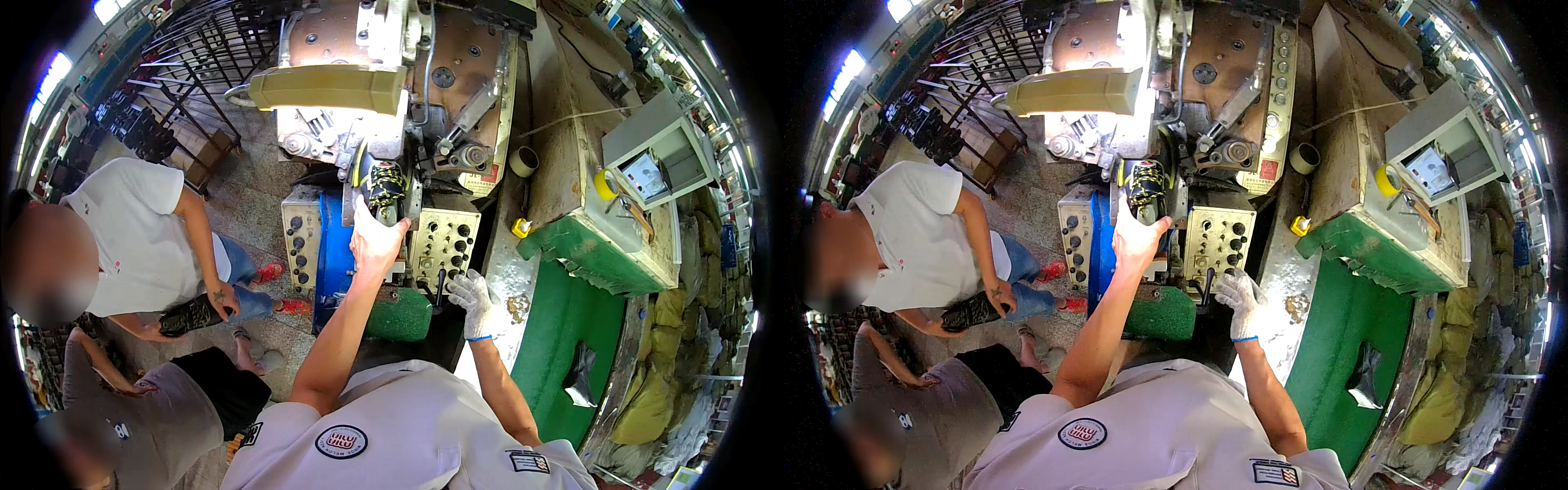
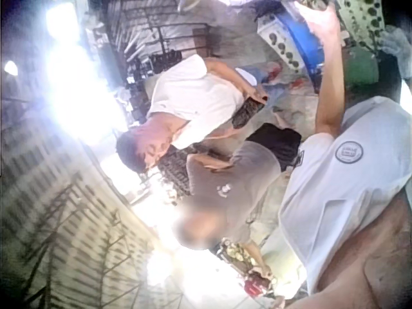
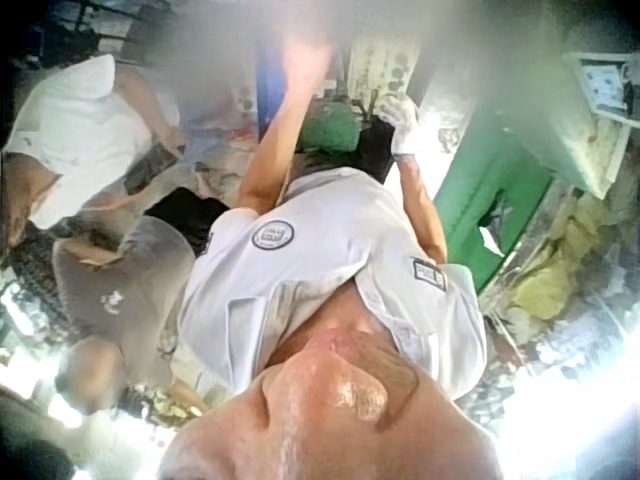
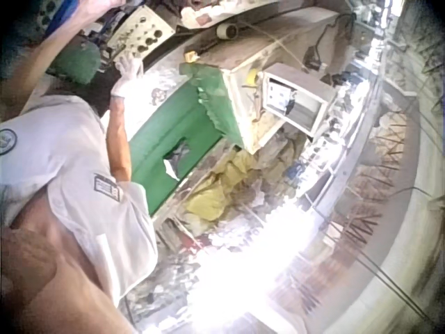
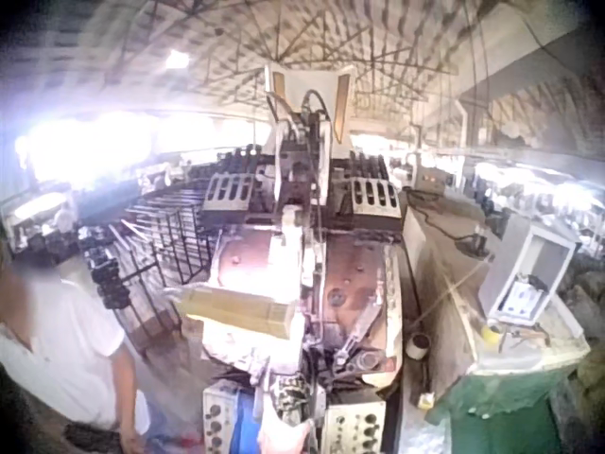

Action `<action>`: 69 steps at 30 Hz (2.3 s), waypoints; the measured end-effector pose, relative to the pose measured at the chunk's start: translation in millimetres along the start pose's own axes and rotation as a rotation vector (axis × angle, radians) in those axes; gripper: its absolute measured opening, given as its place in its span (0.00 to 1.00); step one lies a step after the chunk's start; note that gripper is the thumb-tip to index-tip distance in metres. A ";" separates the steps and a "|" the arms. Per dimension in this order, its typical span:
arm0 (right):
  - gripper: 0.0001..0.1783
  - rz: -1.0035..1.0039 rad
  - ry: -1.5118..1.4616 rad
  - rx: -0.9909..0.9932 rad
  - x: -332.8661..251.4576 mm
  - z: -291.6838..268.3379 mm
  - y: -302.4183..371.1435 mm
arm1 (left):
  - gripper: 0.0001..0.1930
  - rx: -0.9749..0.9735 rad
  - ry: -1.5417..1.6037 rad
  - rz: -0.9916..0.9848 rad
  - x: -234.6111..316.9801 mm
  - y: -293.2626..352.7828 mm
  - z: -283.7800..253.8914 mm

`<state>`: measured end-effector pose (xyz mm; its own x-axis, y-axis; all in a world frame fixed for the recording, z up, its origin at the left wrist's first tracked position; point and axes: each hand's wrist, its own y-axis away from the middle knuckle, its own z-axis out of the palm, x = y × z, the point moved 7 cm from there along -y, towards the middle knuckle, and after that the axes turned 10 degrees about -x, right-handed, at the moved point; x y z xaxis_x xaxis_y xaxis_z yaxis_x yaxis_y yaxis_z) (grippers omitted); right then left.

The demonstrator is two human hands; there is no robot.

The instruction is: The person places boots onto a lasting machine to shape the toe and heel, operates the machine controls with their hands, and places the processed boots onto a conveyor belt.

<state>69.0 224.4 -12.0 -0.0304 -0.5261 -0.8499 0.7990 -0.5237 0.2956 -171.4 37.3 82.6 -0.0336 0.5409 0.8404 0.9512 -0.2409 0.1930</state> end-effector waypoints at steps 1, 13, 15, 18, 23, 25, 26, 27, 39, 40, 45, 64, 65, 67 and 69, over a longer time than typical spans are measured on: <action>0.32 -0.003 0.012 0.017 0.4 1.3 0.2 | 0.52 0.028 -0.007 0.007 0.8 1.2 -2.1; 0.36 -0.033 -0.032 -0.074 -14.4 41.6 -25.7 | 0.50 -0.093 0.154 0.003 2.4 -7.0 -11.1; 0.39 -0.007 -0.028 -0.096 -15.9 49.7 -32.0 | 0.36 -0.252 0.566 0.038 -4.7 -7.6 -7.8; 0.33 0.035 -0.170 -0.170 -21.0 82.3 -41.7 | 0.26 -0.581 1.265 0.000 -12.1 18.4 6.1; 0.52 0.105 -0.745 -0.423 -63.4 174.9 -35.3 | 0.50 -1.111 1.774 0.097 16.0 105.7 38.2; 0.54 0.059 -0.781 -0.606 -89.2 199.7 -23.3 | 0.48 -0.956 1.914 -0.148 -45.4 115.5 72.2; 0.52 0.020 -0.760 -0.720 -102.2 204.2 -17.4 | 0.42 -0.931 1.781 -0.164 -56.0 111.1 73.5; 0.48 -0.003 -0.778 -0.673 -111.9 197.9 -15.1 | 0.37 -0.913 1.646 -0.186 -66.8 107.9 75.2; 0.44 -0.176 -0.263 -0.484 -105.0 117.7 15.5 | 0.25 -0.822 0.864 0.252 82.4 98.9 21.4; 0.47 -0.176 -0.197 -0.478 -112.8 119.0 22.6 | 0.25 -0.830 0.859 0.260 84.0 100.3 21.8; 0.54 -0.243 0.058 -0.544 -139.3 118.6 31.4 | 0.23 -0.976 1.040 0.154 73.3 94.7 38.6; 0.54 -0.198 0.362 -0.562 -134.4 81.0 34.8 | 0.23 -1.047 1.046 -0.069 73.3 104.5 83.2; 0.54 -0.223 0.375 -0.567 -139.1 82.6 37.6 | 0.24 -1.052 1.056 -0.089 74.0 105.1 85.8; 0.53 -0.213 0.456 -0.537 -141.4 76.2 38.0 | 0.21 -1.021 0.990 -0.134 77.6 105.2 92.0; 0.53 -0.191 0.354 -0.525 -133.3 65.1 40.6 | 0.19 -0.992 0.969 -0.129 82.5 110.6 98.6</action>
<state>66.4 229.7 141.7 -0.0731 -0.1574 -0.9848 0.9885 -0.1426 -0.0506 -38.7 134.8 123.4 -0.6877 -0.0663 0.7229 0.3270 -0.9174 0.2269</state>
